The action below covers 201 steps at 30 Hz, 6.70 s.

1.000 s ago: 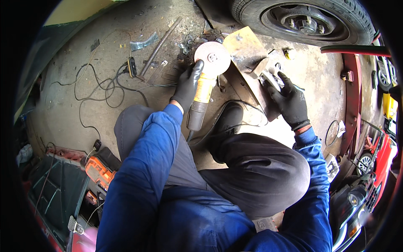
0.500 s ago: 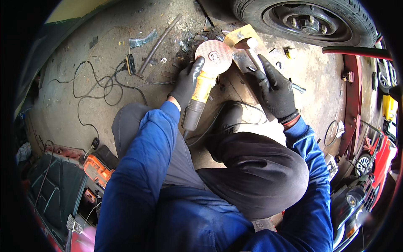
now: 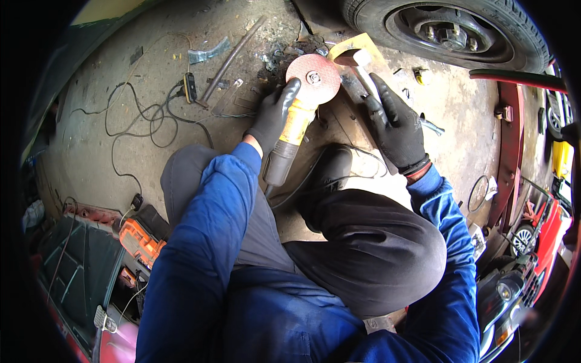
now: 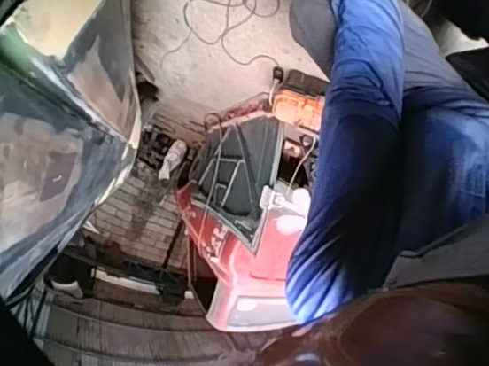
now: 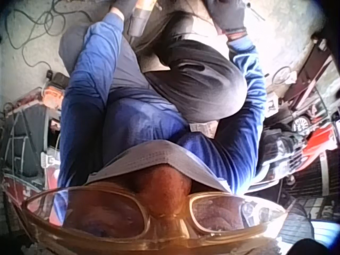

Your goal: The person uses an angle grinder to grind the edge of a car's front fender, producing sparks. They pause to adjust the grinder and then continue grinding the same area.

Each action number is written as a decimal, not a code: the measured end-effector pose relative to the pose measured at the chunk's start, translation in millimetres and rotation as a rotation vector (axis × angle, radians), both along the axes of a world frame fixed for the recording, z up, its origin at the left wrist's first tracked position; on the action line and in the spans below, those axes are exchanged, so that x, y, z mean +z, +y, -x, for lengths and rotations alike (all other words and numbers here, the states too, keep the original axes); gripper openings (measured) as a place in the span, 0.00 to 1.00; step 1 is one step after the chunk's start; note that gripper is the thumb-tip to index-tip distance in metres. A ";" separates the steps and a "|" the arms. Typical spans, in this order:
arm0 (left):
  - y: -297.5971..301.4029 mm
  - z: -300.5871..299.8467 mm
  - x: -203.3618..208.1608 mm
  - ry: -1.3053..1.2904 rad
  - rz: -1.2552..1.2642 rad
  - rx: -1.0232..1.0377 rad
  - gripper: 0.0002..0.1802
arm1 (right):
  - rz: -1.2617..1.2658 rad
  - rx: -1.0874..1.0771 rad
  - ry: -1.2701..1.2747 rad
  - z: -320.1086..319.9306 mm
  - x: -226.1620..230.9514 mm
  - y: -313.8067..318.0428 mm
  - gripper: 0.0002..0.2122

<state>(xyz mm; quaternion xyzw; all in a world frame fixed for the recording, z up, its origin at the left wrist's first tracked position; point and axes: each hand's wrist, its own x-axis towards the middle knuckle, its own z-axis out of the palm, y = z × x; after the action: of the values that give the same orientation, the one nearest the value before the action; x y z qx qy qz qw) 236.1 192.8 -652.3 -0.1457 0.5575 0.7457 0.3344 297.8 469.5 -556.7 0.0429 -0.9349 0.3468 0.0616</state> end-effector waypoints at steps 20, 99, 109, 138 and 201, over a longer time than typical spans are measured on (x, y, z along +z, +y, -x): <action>-1.7 1.3 -7.2 0.049 0.041 -0.022 0.35 | -0.020 -0.028 -0.008 3.3 1.8 0.1 0.22; -5.2 -3.0 -12.1 0.017 -0.064 -0.067 0.38 | 0.045 -0.071 -0.063 -6.2 -2.5 -0.3 0.21; -2.5 -3.9 -10.1 0.059 -0.008 -0.033 0.38 | 0.045 -0.066 -0.057 -2.7 -1.5 -0.4 0.22; -5.2 -1.2 -9.9 -0.029 -0.059 -0.074 0.38 | 0.026 -0.063 -0.051 -2.2 0.5 -1.4 0.20; -9.3 2.4 -17.2 0.003 -0.055 -0.075 0.36 | 0.067 -0.087 -0.169 -0.7 6.5 -2.8 0.21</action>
<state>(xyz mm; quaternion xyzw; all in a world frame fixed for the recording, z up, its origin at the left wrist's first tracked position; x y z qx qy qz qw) 233.7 183.5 -669.5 -0.1144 0.5422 0.7480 0.3653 298.5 466.7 -550.2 -0.0292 -0.9257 0.3772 -0.0009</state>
